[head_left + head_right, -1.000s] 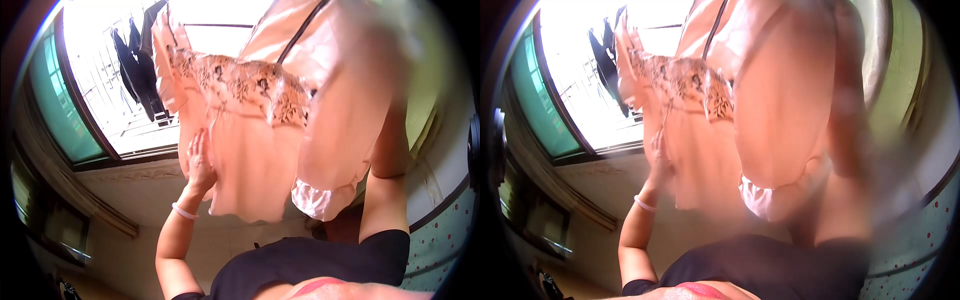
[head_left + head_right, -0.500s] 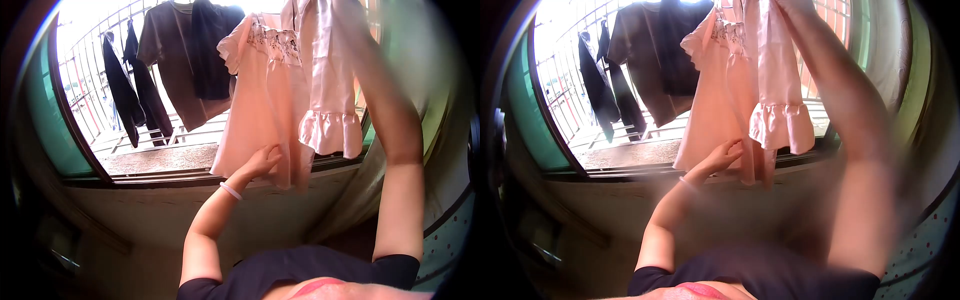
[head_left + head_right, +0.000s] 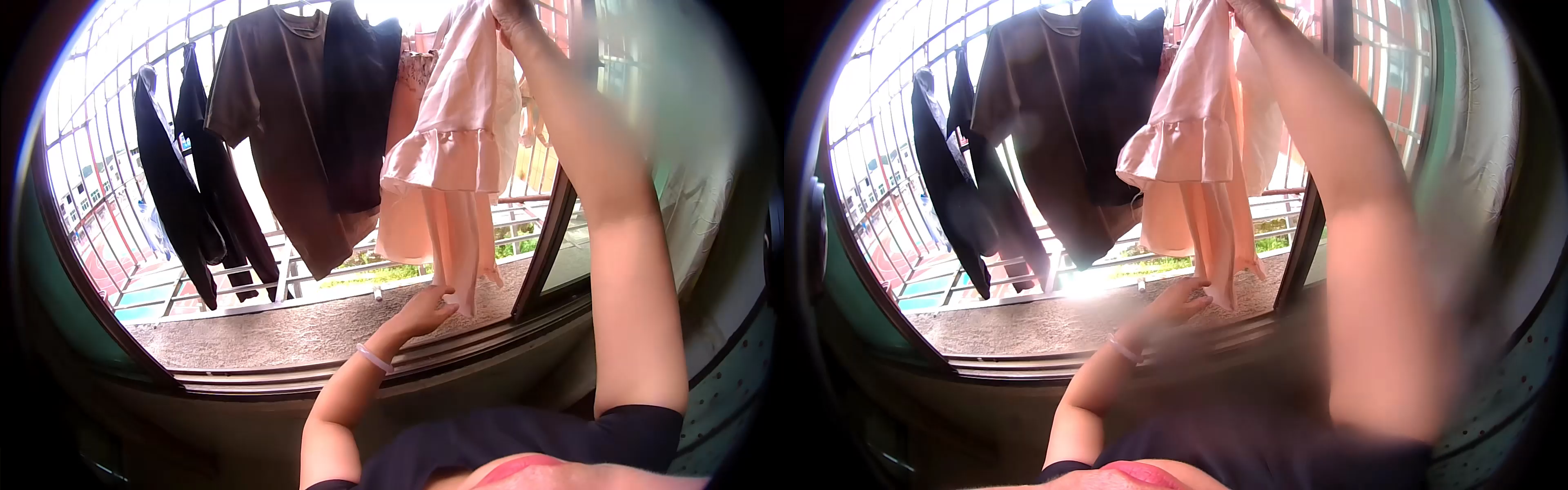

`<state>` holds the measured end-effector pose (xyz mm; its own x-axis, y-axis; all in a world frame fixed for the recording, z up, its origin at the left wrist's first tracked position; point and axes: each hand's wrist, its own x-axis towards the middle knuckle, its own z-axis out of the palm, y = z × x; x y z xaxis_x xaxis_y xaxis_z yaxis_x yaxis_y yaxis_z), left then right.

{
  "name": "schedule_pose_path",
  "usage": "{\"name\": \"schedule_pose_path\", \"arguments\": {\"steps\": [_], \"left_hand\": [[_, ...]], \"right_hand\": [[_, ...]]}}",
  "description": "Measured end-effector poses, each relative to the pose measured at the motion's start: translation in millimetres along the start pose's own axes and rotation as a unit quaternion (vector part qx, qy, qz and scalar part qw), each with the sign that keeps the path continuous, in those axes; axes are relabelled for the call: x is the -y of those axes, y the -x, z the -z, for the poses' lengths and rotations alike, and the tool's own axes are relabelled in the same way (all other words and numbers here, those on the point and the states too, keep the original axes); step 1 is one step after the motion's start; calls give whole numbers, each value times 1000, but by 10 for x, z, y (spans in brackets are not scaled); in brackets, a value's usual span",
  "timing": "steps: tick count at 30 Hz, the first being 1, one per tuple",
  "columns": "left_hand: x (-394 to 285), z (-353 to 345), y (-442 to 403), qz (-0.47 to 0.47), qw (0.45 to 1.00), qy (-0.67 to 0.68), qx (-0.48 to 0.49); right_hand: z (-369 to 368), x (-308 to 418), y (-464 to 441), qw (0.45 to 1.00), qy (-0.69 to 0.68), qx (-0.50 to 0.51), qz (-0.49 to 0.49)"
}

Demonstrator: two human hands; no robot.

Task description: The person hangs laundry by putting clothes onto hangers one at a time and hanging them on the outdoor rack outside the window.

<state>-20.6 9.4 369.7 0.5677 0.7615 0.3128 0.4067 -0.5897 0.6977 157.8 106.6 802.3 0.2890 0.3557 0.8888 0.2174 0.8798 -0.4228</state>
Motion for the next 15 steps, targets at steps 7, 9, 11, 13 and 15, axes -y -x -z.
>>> {"name": "schedule_pose_path", "arguments": {"steps": [7,9,11,13,15], "left_hand": [[498,-72,285,-152,986,-66,7],[620,-152,236,-171,982,-81,17],[450,-135,268,-112,974,-197,29],[418,-140,291,-124,971,-205,14],[348,-96,342,-138,974,-178,-2]], "right_hand": [[-231,-955,-829,986,158,17,42],[-257,-1176,-1069,970,233,3,65],[-322,-1280,-1231,967,242,-38,78],[-375,-1288,-1305,967,240,-36,74],[-401,-1360,-1353,968,241,-31,68]]}}
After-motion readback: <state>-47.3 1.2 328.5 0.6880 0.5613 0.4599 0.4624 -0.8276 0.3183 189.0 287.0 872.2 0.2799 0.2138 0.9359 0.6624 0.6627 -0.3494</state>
